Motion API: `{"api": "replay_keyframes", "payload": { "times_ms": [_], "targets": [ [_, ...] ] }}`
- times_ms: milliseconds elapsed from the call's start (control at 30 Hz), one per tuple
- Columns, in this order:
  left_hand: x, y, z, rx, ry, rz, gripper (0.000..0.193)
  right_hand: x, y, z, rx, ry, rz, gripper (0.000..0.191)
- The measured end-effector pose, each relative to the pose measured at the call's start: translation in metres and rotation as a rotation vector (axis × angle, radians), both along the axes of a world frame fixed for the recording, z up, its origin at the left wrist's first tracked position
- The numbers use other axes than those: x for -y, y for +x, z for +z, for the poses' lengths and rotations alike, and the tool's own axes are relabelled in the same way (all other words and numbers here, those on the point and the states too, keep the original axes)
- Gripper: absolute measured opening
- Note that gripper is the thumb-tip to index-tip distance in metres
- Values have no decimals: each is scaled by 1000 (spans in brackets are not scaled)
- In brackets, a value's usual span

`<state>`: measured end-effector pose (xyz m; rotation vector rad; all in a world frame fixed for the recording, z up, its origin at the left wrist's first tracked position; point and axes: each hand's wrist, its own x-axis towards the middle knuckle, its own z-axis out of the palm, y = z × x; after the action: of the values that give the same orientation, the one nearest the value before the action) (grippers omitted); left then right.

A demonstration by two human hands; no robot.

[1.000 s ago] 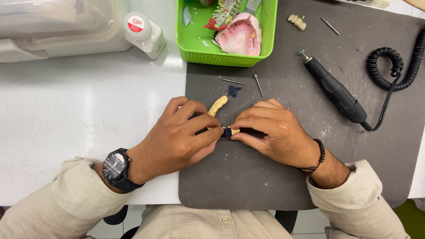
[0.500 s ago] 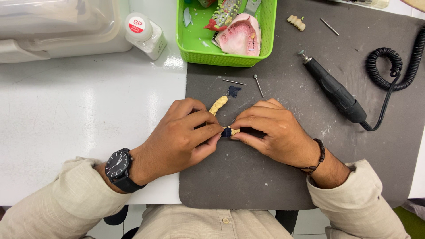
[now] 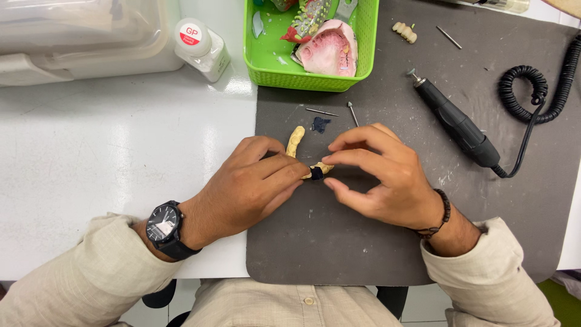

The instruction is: The person holds a dental model with a wax occlusion rim and repeatedly rubs blue articulating paper against the rim to mark contact points, pressing the rim against the paper and repositioning it. They briefly use a small metal instrument on the rim, then continue rubbing and checking the marked surfaces by hand.

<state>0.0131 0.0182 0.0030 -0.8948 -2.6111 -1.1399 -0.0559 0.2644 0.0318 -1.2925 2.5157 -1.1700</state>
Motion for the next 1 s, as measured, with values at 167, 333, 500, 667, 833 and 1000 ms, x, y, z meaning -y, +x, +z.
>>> {"api": "replay_keyframes", "payload": {
  "times_ms": [167, 333, 500, 667, 833, 1000],
  "targets": [
    [-3, 1, -3, -3, 51, 3, 40, 11, 16, -3, -246, 32, 29, 30],
    [-5, 2, -6, 23, 91, 21, 43, 15, 23, -7, -350, 84, -4, 26],
    [-6, 1, -8, -1, 99, 28, 44, 16, 21, -7, -320, 97, -13, 26],
    [-6, 2, -8, -7, 93, 18, 45, 15, 20, -7, -273, 113, -12, 28],
    [-7, 0, -7, -12, 87, 11, 42, 15, 19, -3, -272, 106, 2, 34],
    [-3, 0, -2, -99, -38, -53, 26, -4, -1, 11, -87, 46, -19, 32]
  ]
}}
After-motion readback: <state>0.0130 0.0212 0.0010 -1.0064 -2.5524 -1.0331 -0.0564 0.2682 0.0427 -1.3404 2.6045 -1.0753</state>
